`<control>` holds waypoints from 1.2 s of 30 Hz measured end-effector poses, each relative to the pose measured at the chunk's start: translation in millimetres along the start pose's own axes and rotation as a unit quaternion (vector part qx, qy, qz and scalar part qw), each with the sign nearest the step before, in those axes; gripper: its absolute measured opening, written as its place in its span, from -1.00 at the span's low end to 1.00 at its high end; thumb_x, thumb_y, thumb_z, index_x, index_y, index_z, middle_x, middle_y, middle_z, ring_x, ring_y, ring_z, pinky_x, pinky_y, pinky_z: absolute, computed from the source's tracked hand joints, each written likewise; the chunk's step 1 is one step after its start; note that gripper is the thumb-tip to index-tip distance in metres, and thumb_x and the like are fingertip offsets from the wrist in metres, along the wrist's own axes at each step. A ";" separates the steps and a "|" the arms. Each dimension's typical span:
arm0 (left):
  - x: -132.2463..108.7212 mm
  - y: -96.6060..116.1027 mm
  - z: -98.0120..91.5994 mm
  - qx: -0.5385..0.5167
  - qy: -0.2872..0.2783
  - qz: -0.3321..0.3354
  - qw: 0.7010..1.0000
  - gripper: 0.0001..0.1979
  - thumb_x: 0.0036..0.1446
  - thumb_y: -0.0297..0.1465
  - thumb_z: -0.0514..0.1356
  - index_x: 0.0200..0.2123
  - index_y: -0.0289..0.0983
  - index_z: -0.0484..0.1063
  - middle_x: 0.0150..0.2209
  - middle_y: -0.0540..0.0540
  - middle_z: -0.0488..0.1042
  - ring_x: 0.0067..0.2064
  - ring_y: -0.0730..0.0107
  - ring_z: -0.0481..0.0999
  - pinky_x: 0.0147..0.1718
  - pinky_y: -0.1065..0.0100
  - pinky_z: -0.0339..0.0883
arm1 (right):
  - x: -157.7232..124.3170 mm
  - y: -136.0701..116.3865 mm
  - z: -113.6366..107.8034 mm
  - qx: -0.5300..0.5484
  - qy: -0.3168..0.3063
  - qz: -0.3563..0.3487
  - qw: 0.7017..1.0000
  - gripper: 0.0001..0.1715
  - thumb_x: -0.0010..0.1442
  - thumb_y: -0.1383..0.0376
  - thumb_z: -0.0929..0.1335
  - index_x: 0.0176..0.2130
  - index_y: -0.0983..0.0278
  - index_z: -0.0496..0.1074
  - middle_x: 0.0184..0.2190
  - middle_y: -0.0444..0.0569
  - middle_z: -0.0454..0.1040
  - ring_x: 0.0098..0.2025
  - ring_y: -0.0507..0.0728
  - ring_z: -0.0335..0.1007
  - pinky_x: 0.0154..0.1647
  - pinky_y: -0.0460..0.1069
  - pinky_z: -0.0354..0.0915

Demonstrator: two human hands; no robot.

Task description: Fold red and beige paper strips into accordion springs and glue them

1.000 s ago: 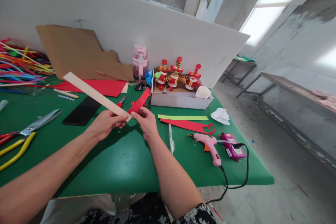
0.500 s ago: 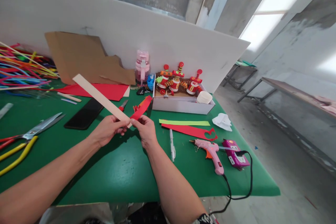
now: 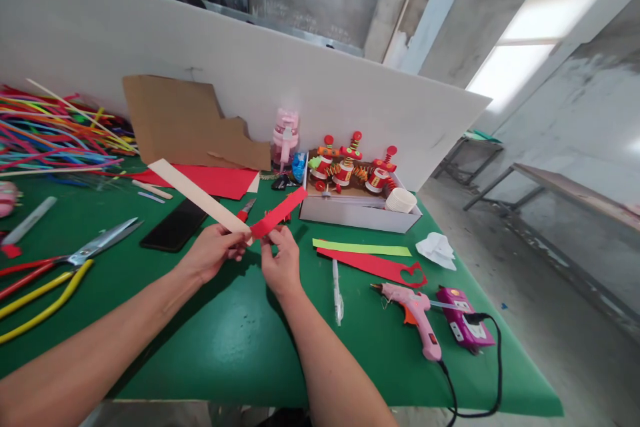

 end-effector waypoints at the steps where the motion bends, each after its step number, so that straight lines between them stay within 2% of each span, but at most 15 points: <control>1: 0.5 -0.1 -0.1 -0.003 0.000 -0.001 1.000 -0.79 -0.41 -0.36 0.33 -0.60 -0.37 0.49 -0.67 0.00 0.42 -0.66 0.55 0.29 -0.71 0.49 0.14 | -0.7 -1.1 1.7 0.002 -0.008 -0.008 1.000 -0.71 0.14 0.37 0.27 -0.30 0.20 0.59 -0.28 -0.01 0.48 -0.19 0.16 0.42 -0.09 0.04 0.35; 3: 0.7 0.1 1.0 -0.007 -0.006 0.000 1.000 -0.78 -0.41 -0.35 0.34 -0.60 -0.36 0.48 -0.69 0.02 0.39 -0.67 0.55 0.27 -0.71 0.49 0.14 | -2.1 -1.2 3.9 0.013 -0.019 -0.006 1.000 -0.68 0.13 0.38 0.28 -0.26 0.17 0.61 -0.24 0.00 0.48 -0.15 0.16 0.43 -0.04 0.06 0.35; 6: -1.6 3.6 2.9 -0.005 -0.017 0.014 1.000 -0.78 -0.37 -0.33 0.36 -0.61 -0.35 0.47 -0.69 0.04 0.38 -0.67 0.58 0.24 -0.70 0.50 0.11 | -3.2 -0.2 4.0 0.022 -0.022 0.021 0.999 -0.70 0.15 0.35 0.31 -0.25 0.14 0.63 -0.27 -0.01 0.45 -0.19 0.14 0.41 -0.10 0.04 0.35; 10: -6.4 5.6 3.0 0.033 -0.014 0.015 0.999 -0.74 -0.33 -0.25 0.39 -0.58 -0.32 0.51 -0.70 0.06 0.39 -0.67 0.55 0.24 -0.70 0.48 0.09 | -0.4 7.9 -2.4 0.088 0.014 0.091 0.992 -0.83 0.10 0.26 0.37 -0.33 0.15 0.59 -0.33 -0.05 0.46 -0.27 0.12 0.38 -0.18 0.01 0.33; 12: -7.4 6.2 4.0 0.052 -0.017 0.025 0.998 -0.71 -0.34 -0.22 0.40 -0.57 -0.31 0.52 -0.69 0.04 0.42 -0.65 0.49 0.30 -0.67 0.46 0.15 | 0.2 20.4 -8.2 0.161 0.058 0.155 0.973 -0.84 0.07 0.17 0.40 -0.34 0.17 0.54 -0.37 -0.09 0.47 -0.34 0.09 0.34 -0.25 -0.01 0.33; 14: -7.2 7.8 5.9 0.055 -0.022 0.046 0.997 -0.70 -0.36 -0.21 0.42 -0.57 -0.31 0.53 -0.63 -0.02 0.49 -0.61 0.44 0.38 -0.63 0.43 0.23 | -1.1 33.5 -9.5 0.226 0.082 0.219 0.946 -0.78 -0.01 0.10 0.46 -0.39 0.19 0.51 -0.43 -0.13 0.45 -0.42 0.05 0.30 -0.31 -0.04 0.31; 18: -6.7 8.7 9.4 0.062 -0.036 0.068 0.995 -0.70 -0.36 -0.22 0.43 -0.55 -0.32 0.57 -0.58 -0.07 0.54 -0.58 0.42 0.41 -0.62 0.44 0.27 | -5.0 43.5 1.0 0.298 0.048 0.288 0.909 -0.70 -0.16 0.12 0.55 -0.50 0.21 0.46 -0.53 -0.21 0.41 -0.48 -0.01 0.28 -0.35 -0.07 0.29; 22: -8.5 9.5 9.9 0.067 -0.041 0.059 0.995 -0.71 -0.38 -0.23 0.45 -0.58 -0.31 0.57 -0.60 -0.05 0.54 -0.57 0.43 0.41 -0.61 0.44 0.29 | -6.2 39.8 6.0 0.319 0.036 0.283 0.904 -0.71 -0.20 0.17 0.58 -0.51 0.23 0.49 -0.55 -0.22 0.44 -0.46 -0.02 0.33 -0.31 -0.08 0.30; 29: -9.2 8.7 5.2 0.077 -0.017 0.060 0.995 -0.70 -0.39 -0.24 0.46 -0.56 -0.31 0.59 -0.61 -0.03 0.54 -0.57 0.43 0.41 -0.58 0.45 0.30 | -5.1 36.2 4.6 0.270 0.026 0.271 0.924 -0.76 -0.18 0.19 0.56 -0.45 0.24 0.58 -0.47 -0.10 0.56 -0.40 0.04 0.40 -0.26 -0.02 0.36; 36: -8.6 4.8 4.9 0.068 -0.021 0.053 0.996 -0.65 -0.39 -0.23 0.48 -0.49 -0.33 0.63 -0.57 -0.06 0.58 -0.55 0.41 0.43 -0.58 0.45 0.29 | -6.7 38.6 5.3 0.255 0.032 0.274 0.927 -0.78 -0.14 0.16 0.54 -0.49 0.25 0.58 -0.52 -0.11 0.54 -0.44 0.04 0.37 -0.30 -0.03 0.35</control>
Point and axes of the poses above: each hand's wrist, its own x-axis towards the middle knuckle, its own z-axis out of the palm, y = z × x, the point moved 8 cm from there along x, towards the middle knuckle
